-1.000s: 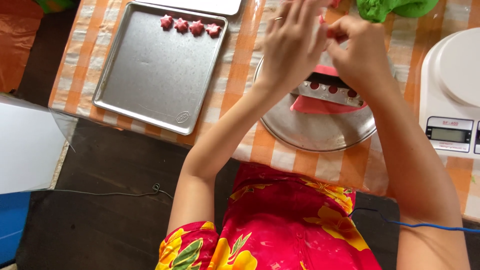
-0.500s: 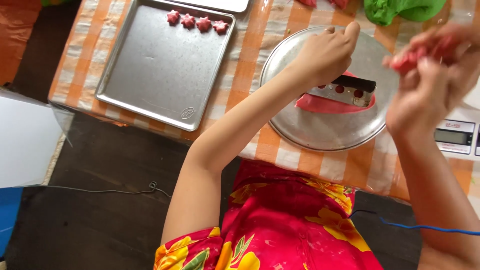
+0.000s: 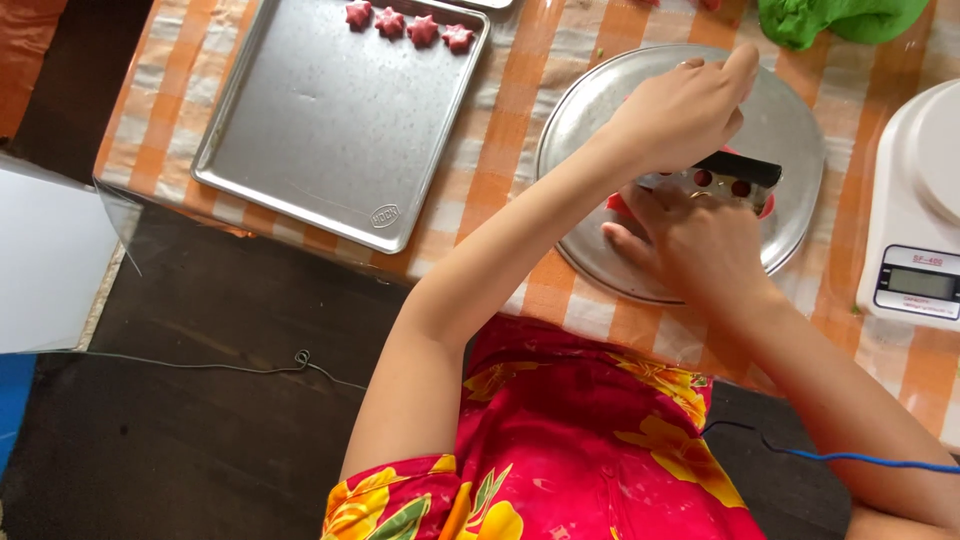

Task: Rolling out pink dough with a rolling pin and using a star-shaped cutter to create cookies, then placing them on a baking tray.

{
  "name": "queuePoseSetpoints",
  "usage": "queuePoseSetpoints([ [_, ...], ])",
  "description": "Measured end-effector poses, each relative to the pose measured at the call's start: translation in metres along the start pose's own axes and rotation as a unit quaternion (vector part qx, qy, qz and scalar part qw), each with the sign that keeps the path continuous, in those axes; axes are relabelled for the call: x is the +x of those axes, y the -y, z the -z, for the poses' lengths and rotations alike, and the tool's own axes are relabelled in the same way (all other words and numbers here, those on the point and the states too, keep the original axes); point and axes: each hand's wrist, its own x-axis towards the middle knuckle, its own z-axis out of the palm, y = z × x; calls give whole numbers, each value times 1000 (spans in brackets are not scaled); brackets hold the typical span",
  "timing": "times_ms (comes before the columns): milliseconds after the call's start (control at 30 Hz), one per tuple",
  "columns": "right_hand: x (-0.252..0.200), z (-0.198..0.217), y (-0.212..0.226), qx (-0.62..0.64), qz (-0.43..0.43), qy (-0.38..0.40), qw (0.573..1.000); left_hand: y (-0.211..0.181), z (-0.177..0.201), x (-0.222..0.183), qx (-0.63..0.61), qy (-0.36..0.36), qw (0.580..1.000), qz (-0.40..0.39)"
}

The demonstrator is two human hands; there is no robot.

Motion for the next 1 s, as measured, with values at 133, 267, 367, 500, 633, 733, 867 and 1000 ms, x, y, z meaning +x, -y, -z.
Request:
queuePoseSetpoints([
  [133,6,6,-6,53,48,-23,997,1,4,1,1,-1,1000,-19],
  [267,-7,0,-15,27,83,-26,996,1,1,-1,0,-5,1000,-22],
  [367,-14,10,-24,85,69,-72,991,1,0,-1,-4,-15,1000,-20],
  [500,-42,7,-38,126,26,-30,991,1,-1,0,-3,-17,1000,-16],
  [633,-56,1,-40,186,-45,-7,981,5,-6,3,1,-14,1000,-24],
  [733,-40,8,-28,135,-61,11,989,7,-6,2,-7,-13,999,-37],
  [867,-18,3,-13,-104,-37,16,994,3,1,1,-17,3,1000,-20],
  [1000,-12,2,-8,-122,-49,-5,991,2,5,-1,-20,6,1000,-22],
])
